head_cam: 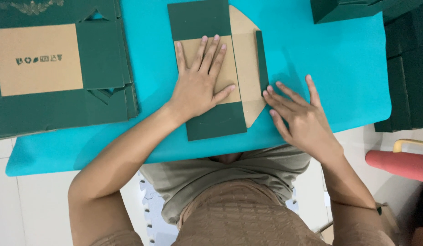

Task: The person assembles a flat-packed cardboard box by folding the side flaps and tucking the tabs into slots to form the base. They then place a decorative green lid on top to complete the box. The process is repeated with a second box.

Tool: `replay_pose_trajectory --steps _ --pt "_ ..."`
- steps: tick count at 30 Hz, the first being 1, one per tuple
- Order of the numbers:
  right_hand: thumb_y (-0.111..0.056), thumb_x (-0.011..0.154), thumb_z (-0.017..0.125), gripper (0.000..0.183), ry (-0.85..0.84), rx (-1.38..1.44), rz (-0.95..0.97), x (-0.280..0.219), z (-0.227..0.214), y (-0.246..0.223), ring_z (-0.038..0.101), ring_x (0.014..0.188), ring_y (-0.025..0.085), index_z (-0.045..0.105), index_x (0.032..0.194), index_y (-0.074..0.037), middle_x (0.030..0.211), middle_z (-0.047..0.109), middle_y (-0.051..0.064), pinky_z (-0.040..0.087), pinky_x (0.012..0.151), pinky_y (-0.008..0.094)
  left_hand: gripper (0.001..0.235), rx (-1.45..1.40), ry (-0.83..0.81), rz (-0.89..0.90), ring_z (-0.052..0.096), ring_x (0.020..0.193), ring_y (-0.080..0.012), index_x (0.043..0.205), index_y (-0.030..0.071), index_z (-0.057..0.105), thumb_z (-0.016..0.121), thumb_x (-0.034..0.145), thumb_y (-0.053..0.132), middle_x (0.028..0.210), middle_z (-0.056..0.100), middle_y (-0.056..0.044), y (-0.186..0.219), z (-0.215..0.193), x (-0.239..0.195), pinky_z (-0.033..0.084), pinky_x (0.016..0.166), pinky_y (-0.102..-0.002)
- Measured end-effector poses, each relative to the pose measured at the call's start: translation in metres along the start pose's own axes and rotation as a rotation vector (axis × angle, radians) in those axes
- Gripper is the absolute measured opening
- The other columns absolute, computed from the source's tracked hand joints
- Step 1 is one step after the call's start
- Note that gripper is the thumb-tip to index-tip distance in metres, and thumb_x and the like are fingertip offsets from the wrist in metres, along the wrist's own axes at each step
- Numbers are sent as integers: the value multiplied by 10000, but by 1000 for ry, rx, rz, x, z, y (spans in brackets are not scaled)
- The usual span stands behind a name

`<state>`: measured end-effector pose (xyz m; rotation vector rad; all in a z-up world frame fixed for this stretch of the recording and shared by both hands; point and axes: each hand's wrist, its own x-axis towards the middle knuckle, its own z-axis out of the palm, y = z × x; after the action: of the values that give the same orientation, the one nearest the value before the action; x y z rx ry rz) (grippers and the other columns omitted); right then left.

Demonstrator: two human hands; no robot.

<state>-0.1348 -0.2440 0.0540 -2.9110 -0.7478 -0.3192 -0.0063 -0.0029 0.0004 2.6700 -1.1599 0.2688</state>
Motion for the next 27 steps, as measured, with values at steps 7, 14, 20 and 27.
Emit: replay_pose_trajectory --steps 7,14,20,27 --pt "-189 960 657 172 197 -158 67 8 24 -3 687 1066 197 748 1068 -90 1066 744 49 340 1176 453 433 86 170 309 518 1304 -242 1432 168 420 486 1050 362 1389 534 -16 9 24 -2 380 1056 -541" --pt "-190 918 761 208 283 -64 337 27 54 5 653 744 260 616 1052 -124 862 574 24 518 713 420 116 101 407 542 601 1028 -160 1001 147 566 463 1044 179 953 480 6 16 8 4 394 1061 -447" --pt "133 949 640 141 290 183 384 25 32 5 704 795 349 637 1025 14 930 535 99 576 598 419 154 199 537 497 623 1027 -179 892 182 598 536 1031 202 972 545 2 0 -53 -11 487 997 -414" --pt "150 943 692 61 308 185 427 20 18 19 698 764 405 682 998 126 920 571 175 573 595 428 263 215 472 189 616 1103 -194 1020 262 723 611 882 67 1069 596 -17 -44 -85 -96 376 1052 -464"
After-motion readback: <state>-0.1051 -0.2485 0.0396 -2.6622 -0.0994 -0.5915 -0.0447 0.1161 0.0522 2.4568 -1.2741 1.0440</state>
